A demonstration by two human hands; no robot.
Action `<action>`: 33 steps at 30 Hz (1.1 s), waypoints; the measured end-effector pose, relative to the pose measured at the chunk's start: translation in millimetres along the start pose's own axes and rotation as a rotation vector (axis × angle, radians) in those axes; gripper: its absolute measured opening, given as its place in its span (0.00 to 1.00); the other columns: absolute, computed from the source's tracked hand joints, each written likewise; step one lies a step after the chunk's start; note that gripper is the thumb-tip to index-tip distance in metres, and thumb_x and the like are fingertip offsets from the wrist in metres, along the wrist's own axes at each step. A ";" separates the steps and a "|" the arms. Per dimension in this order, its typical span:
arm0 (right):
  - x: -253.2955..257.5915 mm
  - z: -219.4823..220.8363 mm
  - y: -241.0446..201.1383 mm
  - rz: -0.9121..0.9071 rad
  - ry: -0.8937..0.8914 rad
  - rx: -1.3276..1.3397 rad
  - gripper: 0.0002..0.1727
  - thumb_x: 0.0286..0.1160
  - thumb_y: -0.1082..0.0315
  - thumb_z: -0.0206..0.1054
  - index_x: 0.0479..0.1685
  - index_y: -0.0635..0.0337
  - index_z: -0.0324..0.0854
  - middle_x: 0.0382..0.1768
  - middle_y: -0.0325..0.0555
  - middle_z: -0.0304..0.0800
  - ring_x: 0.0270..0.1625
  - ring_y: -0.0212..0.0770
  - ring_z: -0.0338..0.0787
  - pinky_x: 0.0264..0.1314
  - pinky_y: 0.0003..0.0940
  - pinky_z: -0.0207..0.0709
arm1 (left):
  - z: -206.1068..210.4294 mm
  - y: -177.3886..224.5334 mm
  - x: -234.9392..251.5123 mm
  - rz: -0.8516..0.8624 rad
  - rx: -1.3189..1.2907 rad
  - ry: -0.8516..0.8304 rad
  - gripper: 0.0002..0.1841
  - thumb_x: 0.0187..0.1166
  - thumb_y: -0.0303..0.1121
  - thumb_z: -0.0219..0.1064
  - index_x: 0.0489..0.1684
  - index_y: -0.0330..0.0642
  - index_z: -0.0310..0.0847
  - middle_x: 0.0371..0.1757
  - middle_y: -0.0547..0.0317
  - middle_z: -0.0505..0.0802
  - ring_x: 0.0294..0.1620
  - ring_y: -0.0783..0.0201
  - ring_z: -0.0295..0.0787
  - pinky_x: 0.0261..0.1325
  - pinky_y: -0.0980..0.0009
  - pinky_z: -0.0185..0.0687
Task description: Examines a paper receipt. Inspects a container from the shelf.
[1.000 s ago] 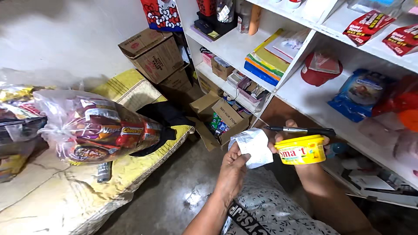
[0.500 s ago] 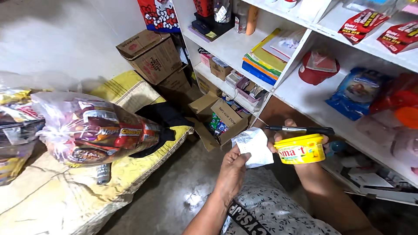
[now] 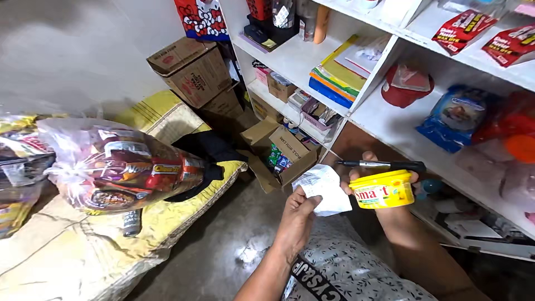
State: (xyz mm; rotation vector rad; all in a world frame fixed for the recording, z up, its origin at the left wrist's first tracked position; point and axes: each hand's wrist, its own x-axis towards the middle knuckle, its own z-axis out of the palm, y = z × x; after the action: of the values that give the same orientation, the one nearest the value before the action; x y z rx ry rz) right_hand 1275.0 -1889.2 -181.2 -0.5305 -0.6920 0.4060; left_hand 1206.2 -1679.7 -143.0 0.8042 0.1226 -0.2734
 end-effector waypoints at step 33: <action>-6.2 -16.5 -54.4 0.050 -0.019 -0.057 0.35 0.62 0.38 0.71 0.69 0.45 0.84 0.60 0.56 0.92 0.59 0.55 0.93 0.61 0.49 0.86 | 34.4 -19.9 23.7 0.031 0.046 -0.077 0.16 0.78 0.18 0.52 0.59 0.36 0.76 0.48 0.60 0.95 0.50 0.67 0.93 0.60 0.65 0.89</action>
State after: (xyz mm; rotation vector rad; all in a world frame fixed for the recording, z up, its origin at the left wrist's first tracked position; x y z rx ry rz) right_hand 1291.6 -1940.9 -163.3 -0.5996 -0.7111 0.4398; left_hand 1223.4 -1722.4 -138.2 0.8395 0.0313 -0.2783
